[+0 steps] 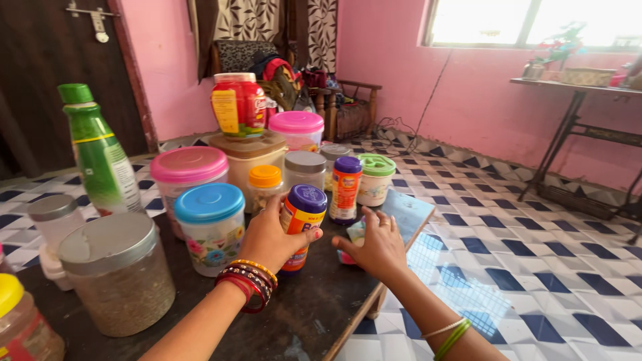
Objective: The person wipes the exterior of multiple plastic and metal containers with a cloth, handling them one at a time. They pick up each container from the floor or table, wipe it, and place it back on the table.
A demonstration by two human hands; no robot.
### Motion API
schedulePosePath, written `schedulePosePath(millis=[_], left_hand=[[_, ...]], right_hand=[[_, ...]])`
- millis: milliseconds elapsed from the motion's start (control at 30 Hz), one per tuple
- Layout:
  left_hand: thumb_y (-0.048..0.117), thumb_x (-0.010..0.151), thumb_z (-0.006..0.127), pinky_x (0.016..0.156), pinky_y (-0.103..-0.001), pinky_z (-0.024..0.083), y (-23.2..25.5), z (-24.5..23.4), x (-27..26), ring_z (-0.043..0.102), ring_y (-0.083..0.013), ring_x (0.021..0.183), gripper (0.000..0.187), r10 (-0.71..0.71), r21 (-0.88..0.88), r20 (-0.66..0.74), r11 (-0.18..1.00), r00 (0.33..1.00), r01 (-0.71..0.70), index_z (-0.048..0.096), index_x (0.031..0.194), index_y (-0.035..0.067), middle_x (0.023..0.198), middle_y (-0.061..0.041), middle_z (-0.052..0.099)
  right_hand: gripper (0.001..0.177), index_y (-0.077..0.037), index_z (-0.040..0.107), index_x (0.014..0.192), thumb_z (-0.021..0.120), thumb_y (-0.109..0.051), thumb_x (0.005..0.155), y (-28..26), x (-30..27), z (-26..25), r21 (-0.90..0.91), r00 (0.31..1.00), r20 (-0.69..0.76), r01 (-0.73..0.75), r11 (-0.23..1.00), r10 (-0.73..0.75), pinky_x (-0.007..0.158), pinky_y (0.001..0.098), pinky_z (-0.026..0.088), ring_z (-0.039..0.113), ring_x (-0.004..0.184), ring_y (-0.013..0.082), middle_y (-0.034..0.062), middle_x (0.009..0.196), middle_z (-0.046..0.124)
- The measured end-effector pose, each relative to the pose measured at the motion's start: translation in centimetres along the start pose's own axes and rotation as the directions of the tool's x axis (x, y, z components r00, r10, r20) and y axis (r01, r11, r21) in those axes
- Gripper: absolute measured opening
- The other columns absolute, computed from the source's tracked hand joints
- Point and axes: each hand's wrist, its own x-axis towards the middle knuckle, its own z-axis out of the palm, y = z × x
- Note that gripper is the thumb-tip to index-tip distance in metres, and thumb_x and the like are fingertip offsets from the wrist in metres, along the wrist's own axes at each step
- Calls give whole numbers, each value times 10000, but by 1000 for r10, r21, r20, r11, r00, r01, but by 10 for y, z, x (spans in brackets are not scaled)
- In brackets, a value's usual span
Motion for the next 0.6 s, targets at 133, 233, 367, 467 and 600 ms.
schedulePosePath(millis=[133, 233, 367, 467, 600], left_hand=[[384, 637, 910, 963, -399, 540, -9, -6, -4, 719, -276, 1109, 827, -25, 6, 16, 1000, 1000, 25, 551, 1320, 88, 1169, -131, 750], [391, 639, 907, 964, -394, 539, -12, -4, -7, 721, -271, 1115, 826, -25, -25, 40, 999, 999, 26, 549, 1320, 91, 1179, -125, 749], [414, 635, 909, 962, -401, 535, -11, -1, -8, 710, -282, 1121, 850, -47, 18, 38, 999, 998, 47, 544, 1338, 107, 1194, -123, 742], [438, 628, 906, 958, -407, 536, -7, 1, -8, 713, -291, 1112, 854, -42, 72, 75, 997, 996, 37, 558, 1342, 122, 1180, -119, 750], [422, 573, 940, 928, -435, 527, 1, 4, 2, 684, -321, 1097, 973, -71, 186, 79, 981, 994, 55, 532, 1409, 136, 1169, -137, 722]], right_hand=[[733, -150, 646, 1275, 830, -617, 741, -7, -8, 15, -75, 964, 265, 25, 997, -4, 1035, 488, 401, 405, 1346, 474, 173, 1466, 480], [448, -158, 761, 1052, 787, -506, 772, -8, -22, 13, 20, 977, 208, 50, 999, -53, 974, 448, 504, 551, 1243, 357, 52, 1319, 625], [266, -137, 777, 983, 799, -340, 813, -9, -30, -6, 182, 978, 181, 72, 981, -105, 914, 426, 534, 653, 1102, 318, 53, 1161, 689], [402, -121, 688, 1136, 820, -222, 770, -20, -32, -27, 473, 1000, -5, -24, 881, 30, 869, 408, 548, 681, 1019, 311, 97, 1088, 686], [552, -86, 589, 1332, 807, -131, 827, -47, -29, -58, 553, 905, -424, 295, 779, -41, 911, 407, 538, 662, 1072, 321, 165, 1143, 632]])
